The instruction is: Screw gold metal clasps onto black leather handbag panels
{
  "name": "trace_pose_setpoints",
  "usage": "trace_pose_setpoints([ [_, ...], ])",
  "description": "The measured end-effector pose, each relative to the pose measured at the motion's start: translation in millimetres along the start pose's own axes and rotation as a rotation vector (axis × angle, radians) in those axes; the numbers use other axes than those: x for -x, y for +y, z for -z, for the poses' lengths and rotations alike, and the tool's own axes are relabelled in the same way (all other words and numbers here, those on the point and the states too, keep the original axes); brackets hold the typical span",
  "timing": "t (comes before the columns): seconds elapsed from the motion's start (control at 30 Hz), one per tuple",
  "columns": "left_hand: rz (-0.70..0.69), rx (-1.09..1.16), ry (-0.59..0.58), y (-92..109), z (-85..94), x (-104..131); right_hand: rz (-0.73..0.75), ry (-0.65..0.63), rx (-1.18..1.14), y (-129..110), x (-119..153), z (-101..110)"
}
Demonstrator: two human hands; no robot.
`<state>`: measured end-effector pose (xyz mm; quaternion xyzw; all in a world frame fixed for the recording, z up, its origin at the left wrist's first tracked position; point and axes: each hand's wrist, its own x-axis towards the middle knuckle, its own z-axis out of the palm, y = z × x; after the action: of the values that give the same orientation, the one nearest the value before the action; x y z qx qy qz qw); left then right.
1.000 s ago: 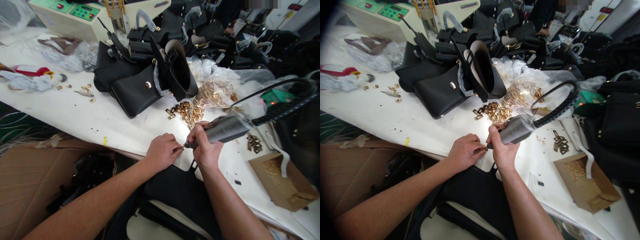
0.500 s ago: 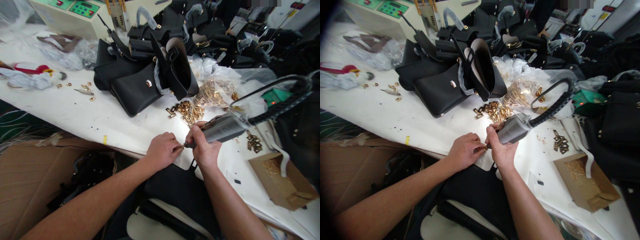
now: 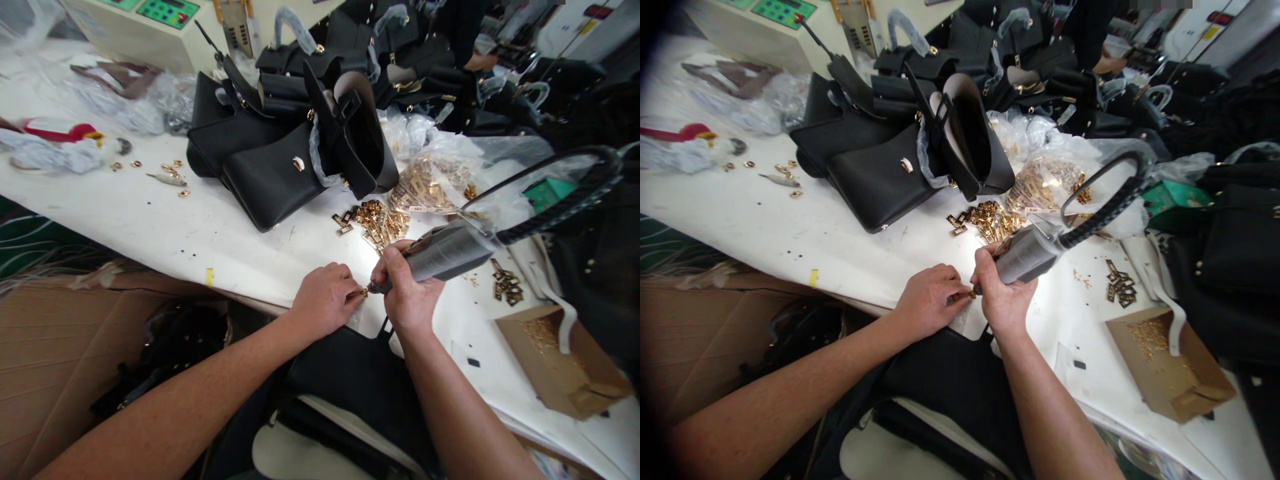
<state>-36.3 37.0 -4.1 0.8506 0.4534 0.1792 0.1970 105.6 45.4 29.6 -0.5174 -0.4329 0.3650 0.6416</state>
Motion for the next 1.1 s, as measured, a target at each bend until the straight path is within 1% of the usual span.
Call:
trace_pose_setpoints([
  [0.07, 0.005, -0.005, -0.007, 0.5, 1.0, -0.1, -0.001, 0.047, 0.007, -0.5, 1.4, -1.8],
  [0.17, 0.006, -0.010, -0.013, 1.0, 1.5, 0.0, -0.006, 0.055, 0.009, -1.7, 2.0, -3.0],
  [0.37, 0.000, -0.011, -0.008, 0.6, 0.4, -0.1, -0.023, -0.068, 0.045, -4.8, 2.2, 0.0],
  [0.53, -0.007, -0.017, -0.014, 0.6, 1.6, 0.3, -0.042, -0.122, 0.003, -5.0, 2.3, 3.7],
  [0.7, -0.006, -0.033, -0.019, 0.8, 1.7, 0.2, -0.051, -0.216, 0.055, -5.3, -0.8, 6.8],
  [0.8, -0.010, -0.022, -0.011, 0.6, 0.9, 0.1, -0.053, -0.202, 0.046, -3.5, -1.4, 7.8],
  [1.0, 0.002, -0.013, -0.007, 0.4, 0.0, 0.4, 0.021, -0.185, 0.004, 1.3, 0.1, 8.8],
  [1.1, -0.002, -0.017, -0.005, 0.3, 0.1, 0.7, 0.033, -0.201, -0.001, 0.9, -0.2, 9.8],
])
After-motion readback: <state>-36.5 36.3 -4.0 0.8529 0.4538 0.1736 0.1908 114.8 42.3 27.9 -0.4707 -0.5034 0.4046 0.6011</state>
